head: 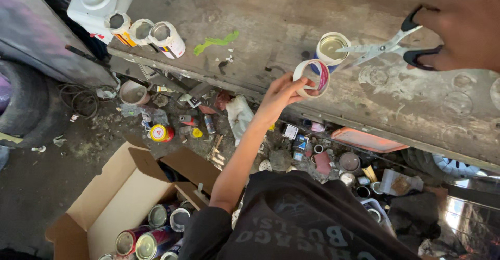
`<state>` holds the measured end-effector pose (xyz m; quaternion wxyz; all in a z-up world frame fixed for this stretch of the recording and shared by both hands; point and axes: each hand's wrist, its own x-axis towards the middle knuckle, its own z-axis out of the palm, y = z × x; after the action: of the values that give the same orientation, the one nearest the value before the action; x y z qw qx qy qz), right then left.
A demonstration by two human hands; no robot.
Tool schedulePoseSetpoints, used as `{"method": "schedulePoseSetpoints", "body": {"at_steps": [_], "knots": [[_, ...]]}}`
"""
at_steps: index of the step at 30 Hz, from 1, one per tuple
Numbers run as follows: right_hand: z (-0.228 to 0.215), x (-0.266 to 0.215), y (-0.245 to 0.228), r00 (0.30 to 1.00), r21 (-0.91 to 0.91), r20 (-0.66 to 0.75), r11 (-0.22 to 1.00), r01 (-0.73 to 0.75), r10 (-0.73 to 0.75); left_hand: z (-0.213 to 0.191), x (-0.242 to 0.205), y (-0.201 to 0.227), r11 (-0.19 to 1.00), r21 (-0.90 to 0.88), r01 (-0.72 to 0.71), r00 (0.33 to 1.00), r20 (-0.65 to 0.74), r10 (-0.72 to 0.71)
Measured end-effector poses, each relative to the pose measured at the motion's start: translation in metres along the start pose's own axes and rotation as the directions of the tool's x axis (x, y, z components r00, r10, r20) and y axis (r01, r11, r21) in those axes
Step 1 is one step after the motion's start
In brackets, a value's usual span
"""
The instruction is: The person removes tin cans from a cardboard box, places them on a workbench, and wraps white tape around the cans, using scissors to cut the tape.
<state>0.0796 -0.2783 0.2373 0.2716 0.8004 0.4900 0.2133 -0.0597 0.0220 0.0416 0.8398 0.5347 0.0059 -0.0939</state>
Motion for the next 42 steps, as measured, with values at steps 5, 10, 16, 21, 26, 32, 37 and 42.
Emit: {"method": "schedulePoseSetpoints", "body": {"at_steps": [5,10,16,21,26,32,37,42], "knots": [[-0.015,0.021,-0.003,0.992,-0.047,0.125,0.999,0.002,0.004,0.001,-0.001,0.007,0.999,0.042,0.0,1.0,-0.001,0.0],[-0.053,0.037,-0.021,0.974,-0.255,0.224,0.963,0.092,-0.033,0.002,0.0,0.008,1.0,0.031,0.007,1.0,-0.008,-0.007],[-0.088,0.055,-0.031,0.911,-0.219,0.405,0.96,0.175,-0.074,0.001,-0.001,0.008,1.0,-0.002,-0.004,1.0,0.009,0.004],[-0.094,0.061,-0.037,0.919,-0.245,0.369,0.939,0.243,-0.142,-0.001,0.0,0.006,1.0,-0.006,-0.017,0.999,0.029,0.017],[-0.102,0.073,-0.041,0.908,-0.212,0.39,0.945,0.25,-0.153,0.0,0.001,0.008,1.0,0.015,-0.001,1.0,0.016,0.001],[-0.103,0.082,-0.046,0.909,-0.166,0.38,0.955,0.247,-0.169,0.0,-0.003,0.013,1.0,0.019,0.013,0.999,0.031,-0.013],[-0.101,0.084,-0.047,0.905,-0.139,0.397,0.965,0.224,-0.153,0.0,-0.003,0.014,1.0,-0.004,-0.005,0.999,0.039,0.005],[-0.098,0.083,-0.048,0.905,-0.119,0.398,0.969,0.217,-0.154,0.001,-0.004,0.015,1.0,-0.018,-0.011,0.998,0.054,0.012]]}}
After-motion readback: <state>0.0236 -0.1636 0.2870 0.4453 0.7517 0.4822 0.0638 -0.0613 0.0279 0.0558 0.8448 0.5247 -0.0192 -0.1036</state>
